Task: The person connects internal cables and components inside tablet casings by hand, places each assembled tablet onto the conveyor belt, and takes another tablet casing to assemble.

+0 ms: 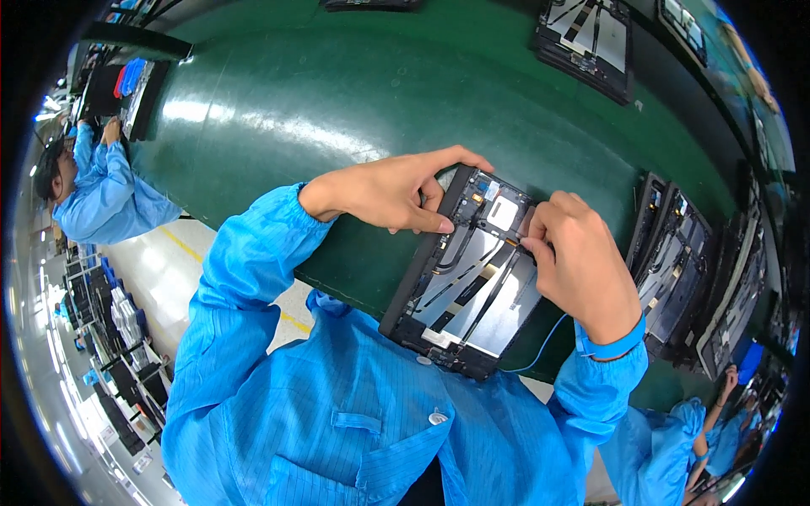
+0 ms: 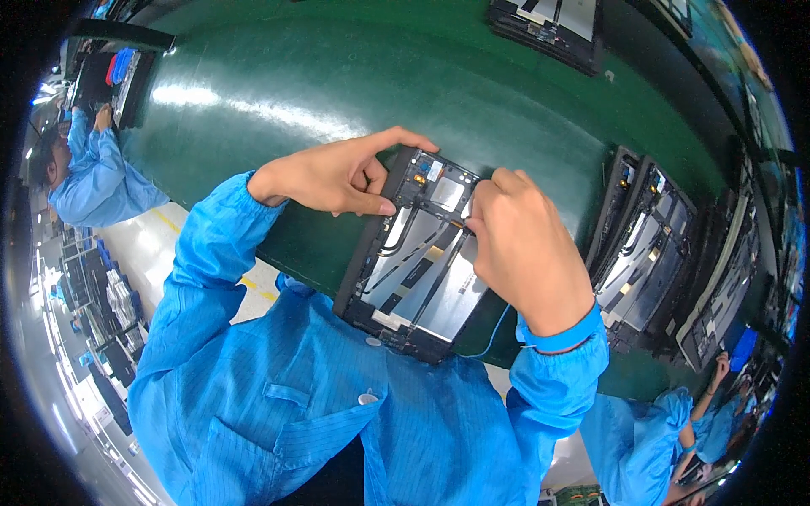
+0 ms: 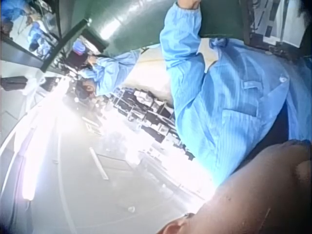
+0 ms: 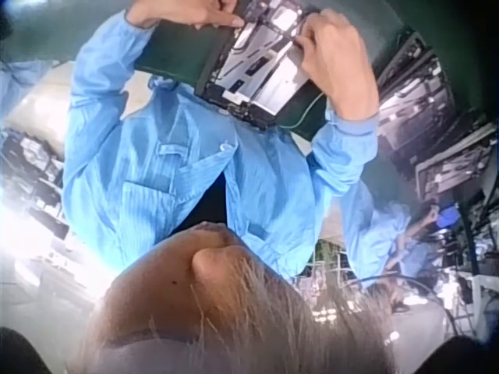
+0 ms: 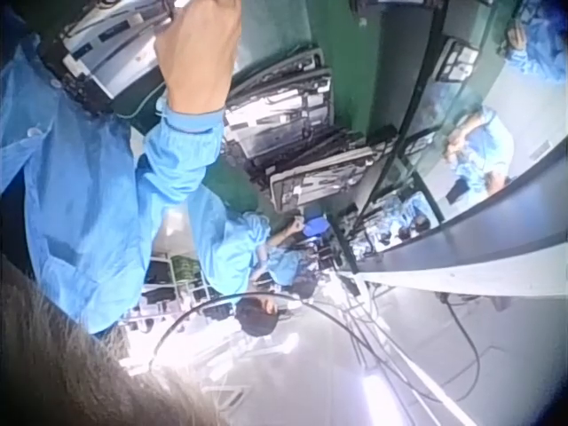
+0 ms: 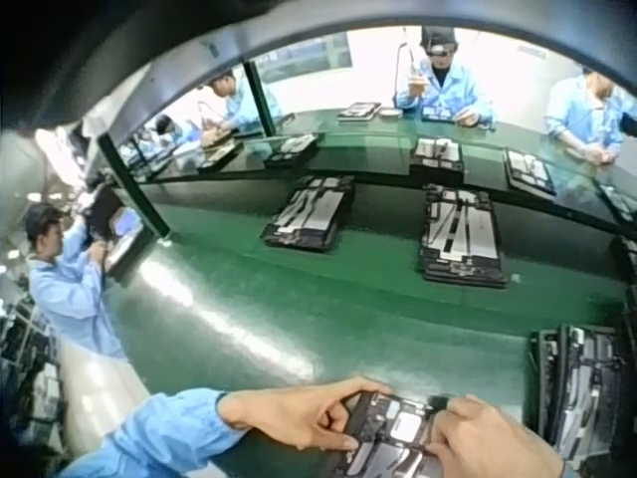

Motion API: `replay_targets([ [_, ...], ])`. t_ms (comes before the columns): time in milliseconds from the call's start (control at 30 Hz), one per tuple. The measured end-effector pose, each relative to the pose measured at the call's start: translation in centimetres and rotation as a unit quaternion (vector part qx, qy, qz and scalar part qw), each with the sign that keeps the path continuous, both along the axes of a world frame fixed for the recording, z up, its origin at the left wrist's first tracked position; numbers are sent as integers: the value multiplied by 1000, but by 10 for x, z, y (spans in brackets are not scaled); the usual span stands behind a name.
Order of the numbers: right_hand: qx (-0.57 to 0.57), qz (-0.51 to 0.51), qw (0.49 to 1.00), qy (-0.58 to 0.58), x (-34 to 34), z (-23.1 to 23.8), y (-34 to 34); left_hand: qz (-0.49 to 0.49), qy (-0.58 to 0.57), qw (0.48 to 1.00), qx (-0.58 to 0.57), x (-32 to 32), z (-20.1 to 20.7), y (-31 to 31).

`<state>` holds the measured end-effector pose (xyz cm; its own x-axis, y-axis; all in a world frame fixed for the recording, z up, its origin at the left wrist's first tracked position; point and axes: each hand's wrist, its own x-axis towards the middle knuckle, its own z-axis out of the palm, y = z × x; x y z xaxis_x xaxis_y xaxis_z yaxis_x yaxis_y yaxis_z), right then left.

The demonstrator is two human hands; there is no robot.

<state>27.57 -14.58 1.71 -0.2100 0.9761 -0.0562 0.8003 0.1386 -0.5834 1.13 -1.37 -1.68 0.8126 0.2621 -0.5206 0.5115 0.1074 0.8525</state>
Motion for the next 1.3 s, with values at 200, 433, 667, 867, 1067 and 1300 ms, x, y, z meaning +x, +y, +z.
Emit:
replay_targets([
  [200, -55, 9, 998, 6, -2, 9, 15, 2, 7, 1000, 30, 2, 1, -3],
  [433, -65, 14, 998, 5, -3, 7, 10, 5, 13, 1000, 18, 4, 8, 1],
  [667, -66, 11, 997, 35, -1, -2, 3, 1, 18, 1000, 15, 5, 5, 2],
  [867, -93, 22, 994, 62, 0, -4, 20, 9, 13, 1000, 18, 4, 5, 0],
  [1067, -131, 44, 989, 61, -2, -5, 26, 27, 32, 999, 17, 6, 9, -2],
  [1300, -107, 71, 989, 74, 0, -8, 23, 59, 13, 998, 24, 2, 4, -12],
])
